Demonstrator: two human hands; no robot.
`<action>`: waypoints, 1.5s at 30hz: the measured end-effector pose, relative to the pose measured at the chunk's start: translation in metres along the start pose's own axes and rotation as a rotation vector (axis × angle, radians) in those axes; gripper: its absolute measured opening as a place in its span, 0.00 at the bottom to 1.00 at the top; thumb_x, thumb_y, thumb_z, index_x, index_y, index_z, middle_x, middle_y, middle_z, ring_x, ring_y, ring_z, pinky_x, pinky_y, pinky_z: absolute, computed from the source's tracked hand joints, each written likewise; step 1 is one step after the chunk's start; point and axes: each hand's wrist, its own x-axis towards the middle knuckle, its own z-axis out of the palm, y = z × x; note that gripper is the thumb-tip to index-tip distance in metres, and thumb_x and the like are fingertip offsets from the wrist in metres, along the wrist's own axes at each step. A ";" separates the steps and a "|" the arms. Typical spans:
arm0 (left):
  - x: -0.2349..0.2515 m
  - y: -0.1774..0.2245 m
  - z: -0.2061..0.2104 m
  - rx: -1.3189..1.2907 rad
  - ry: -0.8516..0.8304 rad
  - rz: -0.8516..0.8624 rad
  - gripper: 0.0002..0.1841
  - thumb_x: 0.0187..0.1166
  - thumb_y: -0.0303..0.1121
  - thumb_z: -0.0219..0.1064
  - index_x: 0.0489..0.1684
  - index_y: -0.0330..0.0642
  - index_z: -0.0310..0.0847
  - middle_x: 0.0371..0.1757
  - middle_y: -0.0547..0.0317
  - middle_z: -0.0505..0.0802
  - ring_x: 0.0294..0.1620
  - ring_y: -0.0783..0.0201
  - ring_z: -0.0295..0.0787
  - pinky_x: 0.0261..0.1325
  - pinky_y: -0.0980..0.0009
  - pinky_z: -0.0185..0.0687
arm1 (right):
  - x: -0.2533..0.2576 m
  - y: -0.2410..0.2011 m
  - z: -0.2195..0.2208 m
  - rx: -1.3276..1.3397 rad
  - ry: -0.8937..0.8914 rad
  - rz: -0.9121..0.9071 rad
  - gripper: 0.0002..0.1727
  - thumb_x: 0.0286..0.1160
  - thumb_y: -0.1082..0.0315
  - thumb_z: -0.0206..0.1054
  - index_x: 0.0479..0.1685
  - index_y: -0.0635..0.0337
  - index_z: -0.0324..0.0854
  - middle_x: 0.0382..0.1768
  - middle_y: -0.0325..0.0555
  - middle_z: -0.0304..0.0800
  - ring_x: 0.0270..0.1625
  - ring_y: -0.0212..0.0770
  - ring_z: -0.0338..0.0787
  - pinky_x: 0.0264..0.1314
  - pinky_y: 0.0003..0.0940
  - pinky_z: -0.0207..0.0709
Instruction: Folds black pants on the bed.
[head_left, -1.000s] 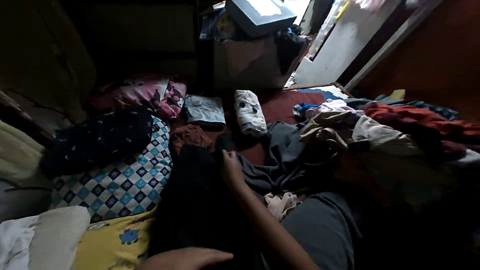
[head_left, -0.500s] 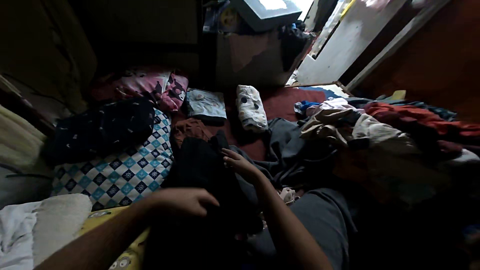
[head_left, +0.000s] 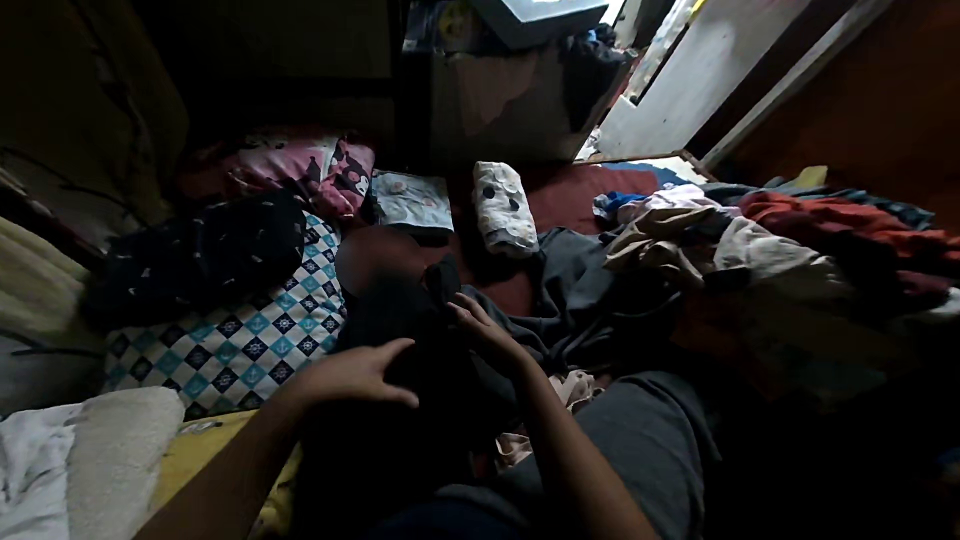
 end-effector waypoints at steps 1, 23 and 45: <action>-0.005 0.002 0.008 0.019 0.016 0.006 0.42 0.78 0.38 0.74 0.92 0.46 0.55 0.71 0.33 0.84 0.70 0.37 0.82 0.73 0.39 0.72 | 0.000 -0.001 0.001 -0.014 0.000 0.003 0.34 0.93 0.57 0.47 0.93 0.60 0.42 0.86 0.55 0.64 0.78 0.40 0.77 0.78 0.37 0.73; -0.104 0.001 0.098 0.292 0.394 0.456 0.12 0.71 0.19 0.66 0.49 0.24 0.88 0.45 0.35 0.93 0.48 0.37 0.93 0.51 0.48 0.89 | 0.001 0.002 0.000 -0.040 -0.008 -0.009 0.33 0.93 0.55 0.48 0.92 0.60 0.47 0.84 0.54 0.66 0.78 0.41 0.76 0.77 0.39 0.73; 0.041 -0.069 0.076 0.600 0.994 0.796 0.11 0.82 0.33 0.62 0.41 0.44 0.93 0.41 0.50 0.95 0.50 0.49 0.92 0.60 0.52 0.81 | -0.013 -0.012 -0.005 -0.182 -0.119 0.019 0.07 0.81 0.79 0.58 0.46 0.75 0.79 0.83 0.56 0.66 0.79 0.38 0.74 0.77 0.35 0.70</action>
